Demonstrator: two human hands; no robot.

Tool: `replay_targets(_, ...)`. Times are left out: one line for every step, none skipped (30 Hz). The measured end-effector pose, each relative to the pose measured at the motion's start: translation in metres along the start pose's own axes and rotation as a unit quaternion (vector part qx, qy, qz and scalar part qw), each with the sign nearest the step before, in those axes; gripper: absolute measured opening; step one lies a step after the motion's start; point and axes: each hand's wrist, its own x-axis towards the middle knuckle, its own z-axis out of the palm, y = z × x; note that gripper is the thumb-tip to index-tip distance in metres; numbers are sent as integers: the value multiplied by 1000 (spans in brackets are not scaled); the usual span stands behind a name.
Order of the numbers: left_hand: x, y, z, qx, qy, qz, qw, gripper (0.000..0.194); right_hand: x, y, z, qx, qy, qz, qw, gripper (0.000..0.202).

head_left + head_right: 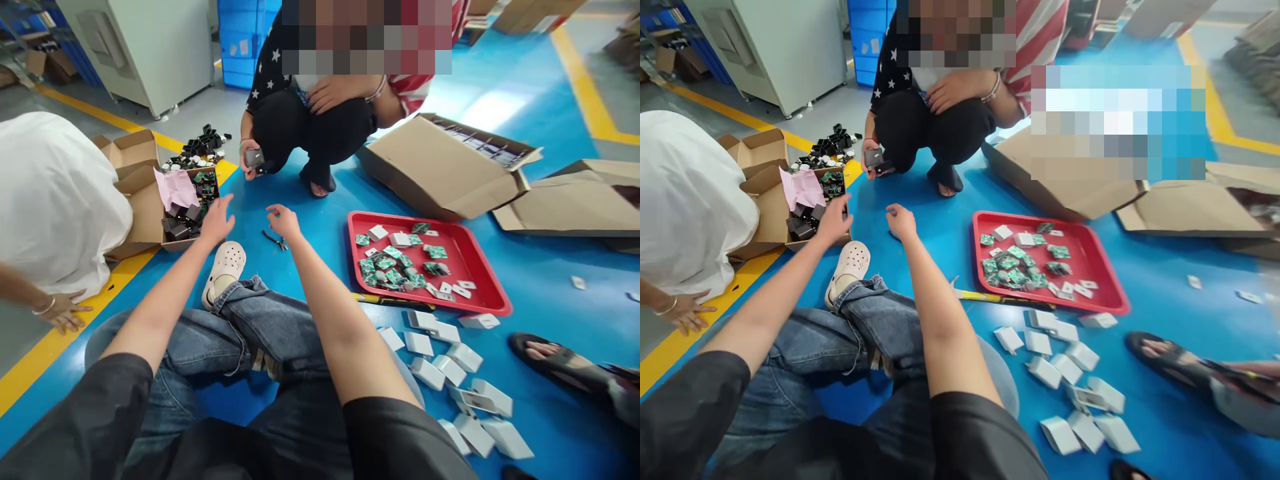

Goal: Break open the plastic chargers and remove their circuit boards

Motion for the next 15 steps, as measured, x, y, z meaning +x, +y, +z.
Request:
replay_targets(27,-2,-9,28,32,36,998,64,8,9,-6,16,11,16,1000,45)
replay_targets(53,-2,-16,52,44,68,995,67,16,18,-10,4,5,26,1000,44)
replay_targets(77,0,-21,71,36,107,991,69,21,27,-10,-27,-14,31,999,45)
replay_targets(99,3,-23,87,14,150,985,71,25,36,-8,-68,-39,32,996,46)
replay_targets(119,7,-23,101,-15,187,977,73,28,44,-2,-113,-67,27,991,48)
replay_targets(135,11,-21,112,-46,217,969,76,30,51,6,-156,-98,21,983,51)
replay_targets(149,15,-17,121,-73,235,962,79,31,58,16,-190,-126,13,973,55)
replay_targets(161,18,-14,129,-93,240,958,81,32,64,27,-215,-149,8,965,60)
replay_targets(169,20,-10,134,-105,236,957,81,31,69,38,-230,-166,8,959,63)
replay_targets(176,21,-6,136,-110,224,959,80,31,73,49,-239,-178,10,955,66)
replay_targets(180,22,-2,135,-109,209,962,76,30,78,59,-242,-190,12,951,68)
replay_targets(183,21,1,132,-105,196,966,71,29,81,67,-245,-199,11,949,68)
replay_targets(184,19,3,123,-97,186,970,66,28,84,74,-246,-207,10,947,65)
replay_targets(184,16,6,109,-89,180,974,61,27,87,79,-245,-215,9,945,61)
replay_targets(183,12,7,92,-80,179,976,57,26,89,82,-243,-222,9,944,57)
